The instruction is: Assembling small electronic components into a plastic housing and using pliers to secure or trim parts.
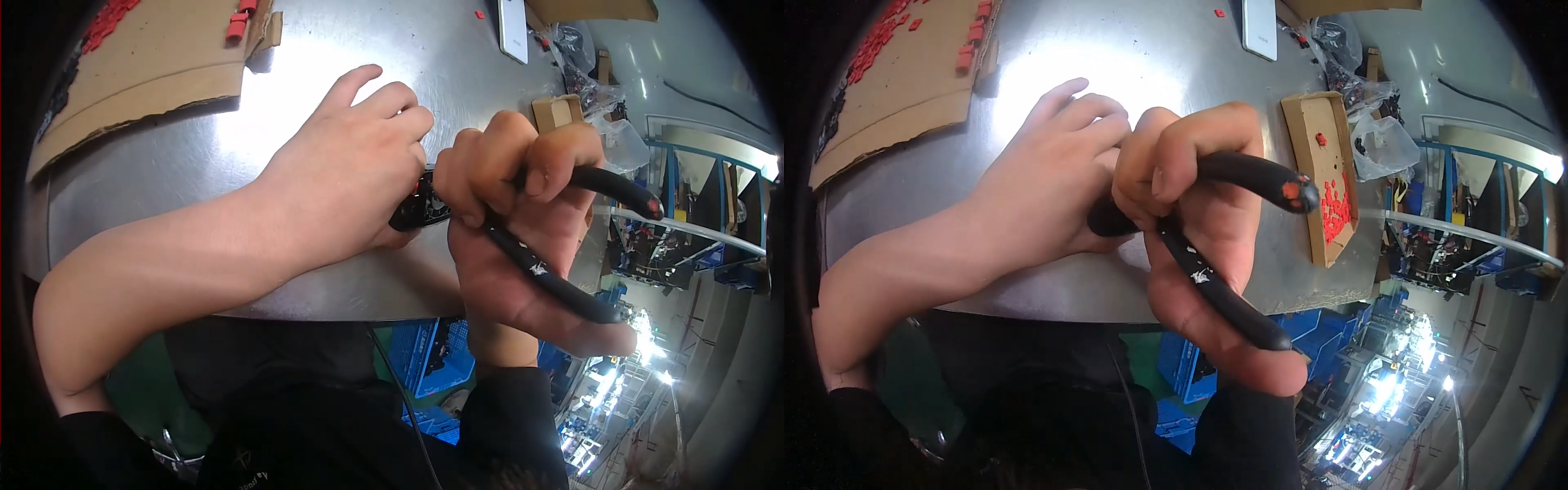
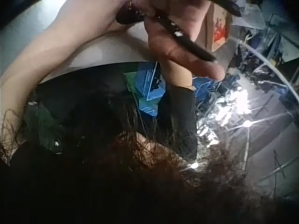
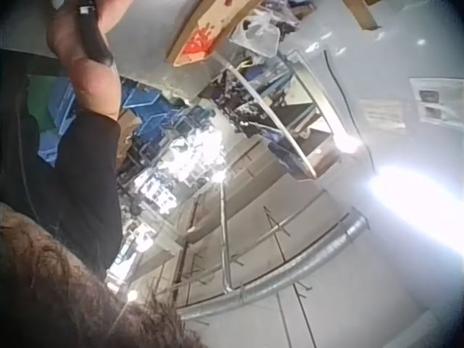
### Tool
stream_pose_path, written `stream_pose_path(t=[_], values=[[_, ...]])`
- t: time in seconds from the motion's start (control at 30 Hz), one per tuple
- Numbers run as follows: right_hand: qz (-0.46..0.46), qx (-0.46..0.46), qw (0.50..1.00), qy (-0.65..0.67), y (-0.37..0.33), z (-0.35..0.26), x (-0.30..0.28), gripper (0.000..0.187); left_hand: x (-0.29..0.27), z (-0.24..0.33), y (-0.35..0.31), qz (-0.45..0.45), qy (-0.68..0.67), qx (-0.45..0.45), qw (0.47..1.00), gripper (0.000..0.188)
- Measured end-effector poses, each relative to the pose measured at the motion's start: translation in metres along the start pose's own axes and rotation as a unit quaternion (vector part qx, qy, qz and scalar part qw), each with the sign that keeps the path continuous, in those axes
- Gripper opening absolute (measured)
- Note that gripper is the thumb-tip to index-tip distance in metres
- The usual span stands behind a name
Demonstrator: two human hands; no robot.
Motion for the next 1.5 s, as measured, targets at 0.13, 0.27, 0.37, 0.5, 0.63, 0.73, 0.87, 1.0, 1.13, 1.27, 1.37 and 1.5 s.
stream_pose_path(t=[0.13,0.27,0.37,0.5,0.63,0.73,0.87,1.0,1.13,1.27,1.37,1.5], values=[[-0.004,0.018,1.000,-0.019,0.005,0.000,0.005,0.121,-0.004,0.004,0.000,0.027,0.007,0.007,1.000,0.035],[0.043,0.176,0.983,0.037,0.009,0.016,-0.003,0.098,-0.001,-0.004,-0.004,-0.015,-0.036,-0.026,0.999,0.039],[-0.028,0.153,0.984,0.088,0.016,0.020,0.002,0.098,0.000,0.001,-0.006,-0.012,-0.017,-0.021,1.000,0.050],[0.045,0.205,0.973,0.098,0.005,0.032,0.001,0.097,-0.004,0.002,-0.009,0.024,-0.016,-0.005,1.000,0.052],[0.085,0.194,0.976,0.047,0.003,0.020,-0.014,0.097,-0.006,-0.006,-0.006,0.008,-0.069,-0.031,0.997,0.051],[0.073,0.165,0.980,0.080,0.003,0.019,-0.017,0.096,-0.011,-0.008,-0.007,0.026,-0.088,-0.023,0.996,0.049],[0.088,0.154,0.981,0.076,0.001,0.021,-0.022,0.098,-0.007,-0.008,-0.007,0.027,-0.058,-0.002,0.998,0.060],[0.087,0.146,0.984,0.061,-0.003,0.020,-0.021,0.100,-0.007,-0.008,-0.009,0.049,-0.052,0.021,0.997,0.062],[0.093,0.140,0.985,0.041,-0.006,0.015,-0.021,0.102,-0.004,-0.007,-0.005,-0.016,-0.090,-0.016,0.996,0.053],[0.134,0.172,0.974,0.055,-0.006,0.017,-0.021,0.104,0.003,-0.011,-0.004,-0.055,-0.101,-0.026,0.993,0.049],[0.144,0.192,0.969,0.065,-0.006,0.017,-0.023,0.105,-0.002,-0.009,-0.006,-0.027,-0.119,-0.008,0.992,0.046],[0.117,0.183,0.974,0.068,-0.004,0.019,-0.018,0.100,0.003,-0.012,-0.003,-0.058,-0.116,-0.032,0.991,0.046]])
Point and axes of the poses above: each hand's wrist, its own y-axis towards the middle knuckle, its own x-axis out of the palm, z = x × y, the point moved 10 cm from there along y, towards the middle knuckle, and after that the axes turned 15 degrees about -y, right-handed, at the moved point
